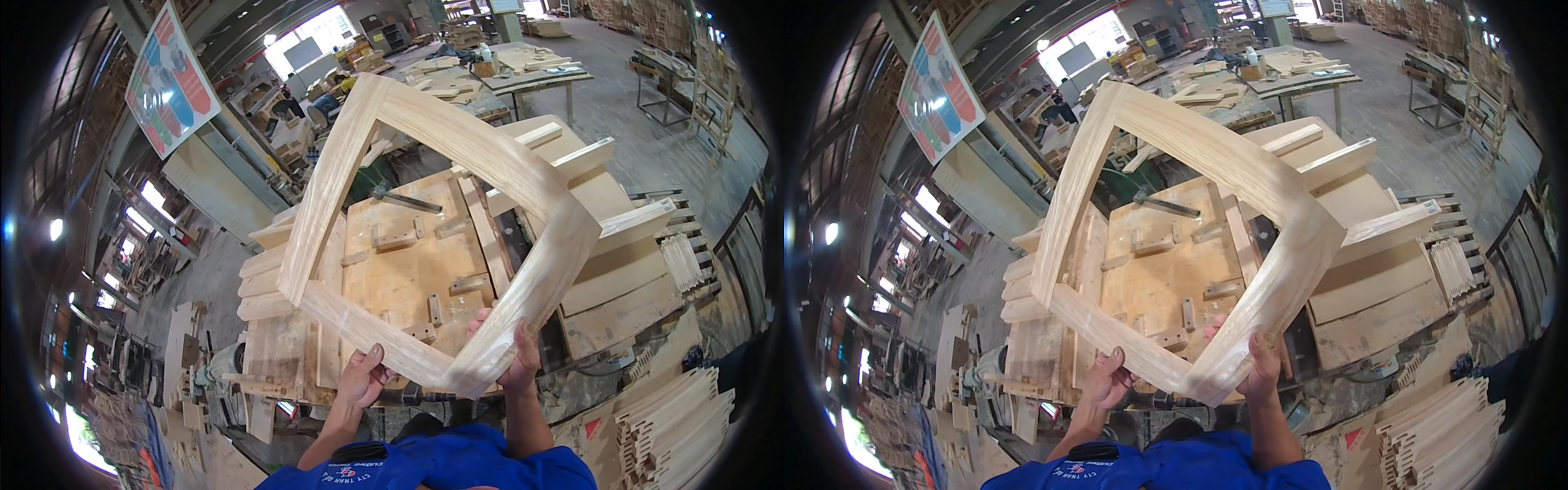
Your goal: The person assembles wooden frames by aligning pre-cut pieces and securing them with a pneumatic nail gun. They repeatedly pick up frame components, position them on a workbench, and fasten joints before stacking completed frames.
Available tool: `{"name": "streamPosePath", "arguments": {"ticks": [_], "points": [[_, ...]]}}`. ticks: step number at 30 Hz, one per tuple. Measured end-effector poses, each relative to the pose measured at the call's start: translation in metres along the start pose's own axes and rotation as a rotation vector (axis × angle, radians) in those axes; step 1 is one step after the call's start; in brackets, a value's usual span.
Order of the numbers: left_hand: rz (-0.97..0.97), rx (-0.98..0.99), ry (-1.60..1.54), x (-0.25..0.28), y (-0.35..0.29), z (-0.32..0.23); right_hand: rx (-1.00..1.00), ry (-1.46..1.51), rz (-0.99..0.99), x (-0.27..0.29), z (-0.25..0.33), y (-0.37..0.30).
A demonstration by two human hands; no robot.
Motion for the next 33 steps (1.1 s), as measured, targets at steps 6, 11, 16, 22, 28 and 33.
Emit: {"name": "streamPosePath", "arguments": {"ticks": [6, 11, 16, 22, 28, 33], "points": [[0.058, -0.065, -0.017, 0.051, -0.017, -0.009, -0.091, 0.040, 0.030, -0.014, -0.022, 0.005], [-0.119, -0.186, 0.005, 0.074, -0.070, -0.042, -0.218, -0.075, 0.125, -0.034, -0.068, 0.012], [-0.203, -0.220, -0.013, 0.161, -0.125, -0.043, -0.341, -0.484, 0.204, -0.065, -0.117, 0.006], [-0.342, -0.415, -0.184, 0.267, -0.268, -0.089, -0.498, -0.801, 0.377, -0.151, -0.262, -0.040], [-0.663, -0.617, -0.225, 0.393, -0.423, -0.120, -0.768, -0.794, 0.483, -0.229, -0.446, -0.102], [-0.955, -0.713, -0.193, 0.462, -0.543, -0.149, -1.323, -0.739, 0.429, -0.231, -0.584, -0.134]]}}
Point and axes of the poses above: each hand's wrist, its own y-axis towards the middle knuckle, its own x-axis out of the back of the hand, z = x × y, the point moved 3 cm from there along y, towards the middle knuckle, and after that the axes turned 14 degrees about -x, right-handed, at the moved point
